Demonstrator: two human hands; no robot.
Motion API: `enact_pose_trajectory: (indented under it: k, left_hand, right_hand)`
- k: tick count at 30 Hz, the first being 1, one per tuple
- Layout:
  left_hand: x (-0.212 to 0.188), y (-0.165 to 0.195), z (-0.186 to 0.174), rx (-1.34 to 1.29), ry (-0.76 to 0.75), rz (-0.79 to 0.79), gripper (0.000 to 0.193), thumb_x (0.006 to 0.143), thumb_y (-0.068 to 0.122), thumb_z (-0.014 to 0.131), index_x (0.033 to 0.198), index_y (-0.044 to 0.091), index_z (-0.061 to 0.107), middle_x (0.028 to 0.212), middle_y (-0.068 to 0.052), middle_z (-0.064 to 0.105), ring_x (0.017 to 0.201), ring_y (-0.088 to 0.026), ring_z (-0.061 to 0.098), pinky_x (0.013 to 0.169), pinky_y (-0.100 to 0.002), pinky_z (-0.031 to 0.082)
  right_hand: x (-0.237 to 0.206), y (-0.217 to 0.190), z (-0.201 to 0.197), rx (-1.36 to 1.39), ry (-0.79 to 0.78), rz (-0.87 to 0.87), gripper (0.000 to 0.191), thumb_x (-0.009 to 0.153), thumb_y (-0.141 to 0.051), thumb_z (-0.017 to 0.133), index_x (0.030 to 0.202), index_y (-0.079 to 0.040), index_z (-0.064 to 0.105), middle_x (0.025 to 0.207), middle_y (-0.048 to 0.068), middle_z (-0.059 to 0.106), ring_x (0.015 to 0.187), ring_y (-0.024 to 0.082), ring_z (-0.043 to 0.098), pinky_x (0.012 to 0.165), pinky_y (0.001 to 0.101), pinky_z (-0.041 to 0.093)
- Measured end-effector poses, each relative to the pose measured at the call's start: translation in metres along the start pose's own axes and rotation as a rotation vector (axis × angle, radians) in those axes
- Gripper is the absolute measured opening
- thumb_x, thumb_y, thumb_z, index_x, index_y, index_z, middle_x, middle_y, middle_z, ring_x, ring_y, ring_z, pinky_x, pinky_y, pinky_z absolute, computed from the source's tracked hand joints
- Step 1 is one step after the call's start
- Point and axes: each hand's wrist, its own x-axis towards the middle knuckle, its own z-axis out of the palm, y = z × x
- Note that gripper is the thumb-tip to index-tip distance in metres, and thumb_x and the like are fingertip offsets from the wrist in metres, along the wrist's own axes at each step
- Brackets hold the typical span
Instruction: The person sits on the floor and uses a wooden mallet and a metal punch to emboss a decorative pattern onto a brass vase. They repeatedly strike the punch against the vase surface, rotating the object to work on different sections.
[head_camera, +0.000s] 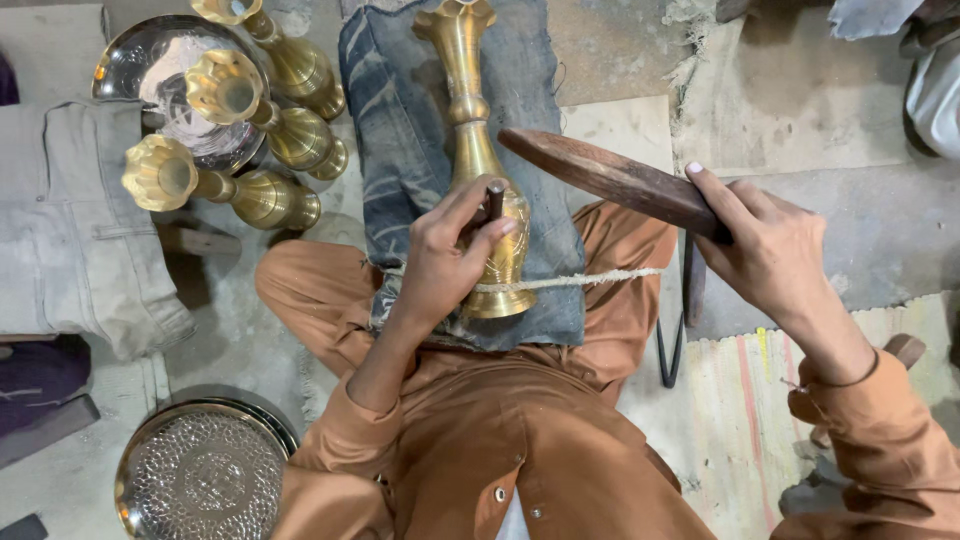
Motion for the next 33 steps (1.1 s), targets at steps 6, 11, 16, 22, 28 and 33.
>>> enact_pose_trajectory:
  k: [6, 11, 16, 22, 28, 33]
  left_hand:
    - [-0.001, 0.002, 0.0, 0.1, 0.028, 0.073, 0.039, 0.098, 0.014, 0.074, 0.132, -0.001, 0.062, 0.111, -0.019, 0.072, 0.092, -0.029, 0.075, 0.08, -0.037, 0.059]
    - [0.0, 0.004, -0.001, 0.132, 0.038, 0.085, 0.035, 0.099, 0.015, 0.074, 0.128, -0.001, 0.063, 0.11, -0.018, 0.072, 0.093, -0.03, 0.074, 0.08, -0.038, 0.058]
    - [-0.002, 0.001, 0.0, 0.168, 0.038, 0.118, 0.033, 0.098, 0.012, 0.076, 0.126, 0.0, 0.064, 0.107, -0.017, 0.072, 0.093, -0.031, 0.074, 0.08, -0.039, 0.058]
    - [-0.006, -0.002, 0.003, 0.137, 0.069, 0.097, 0.036, 0.097, 0.009, 0.076, 0.128, -0.003, 0.064, 0.106, -0.017, 0.072, 0.092, -0.03, 0.074, 0.078, -0.039, 0.058]
    - [-0.008, -0.002, 0.005, 0.143, 0.093, 0.076, 0.031, 0.096, 0.008, 0.077, 0.12, -0.005, 0.065, 0.105, -0.018, 0.071, 0.091, -0.029, 0.074, 0.078, -0.038, 0.058]
    - [-0.01, 0.0, 0.008, 0.138, 0.127, 0.054, 0.029, 0.096, 0.007, 0.077, 0.119, -0.005, 0.066, 0.105, -0.018, 0.071, 0.089, -0.029, 0.073, 0.077, -0.038, 0.058]
  right_hand:
    - [0.015, 0.0, -0.011, -0.231, -0.013, -0.1, 0.069, 0.084, -0.014, 0.085, 0.149, -0.019, 0.064, 0.09, 0.003, 0.063, 0.074, 0.023, 0.066, 0.059, 0.0362, 0.048]
    - [0.029, 0.006, -0.034, -0.112, 0.132, -0.059, 0.064, 0.085, -0.013, 0.086, 0.144, -0.01, 0.062, 0.087, 0.008, 0.063, 0.071, 0.026, 0.066, 0.057, 0.0376, 0.049]
    - [0.043, -0.004, -0.049, 0.023, 0.135, -0.182, 0.072, 0.082, -0.013, 0.083, 0.146, -0.006, 0.052, 0.095, 0.012, 0.064, 0.08, 0.029, 0.067, 0.067, 0.0378, 0.053]
    - [0.062, -0.019, -0.053, 0.173, 0.091, -0.202, 0.071, 0.084, -0.011, 0.081, 0.148, -0.006, 0.049, 0.1, 0.012, 0.065, 0.083, 0.029, 0.067, 0.07, 0.0371, 0.054]
    - [0.07, -0.019, -0.059, -0.012, -0.019, -0.196, 0.075, 0.083, -0.012, 0.085, 0.151, -0.014, 0.054, 0.095, 0.01, 0.072, 0.073, 0.029, 0.069, 0.059, 0.0407, 0.052]
    - [0.072, -0.026, -0.06, 0.124, -0.02, -0.187, 0.073, 0.083, -0.014, 0.083, 0.149, -0.016, 0.054, 0.095, 0.011, 0.069, 0.078, 0.03, 0.069, 0.062, 0.0401, 0.054]
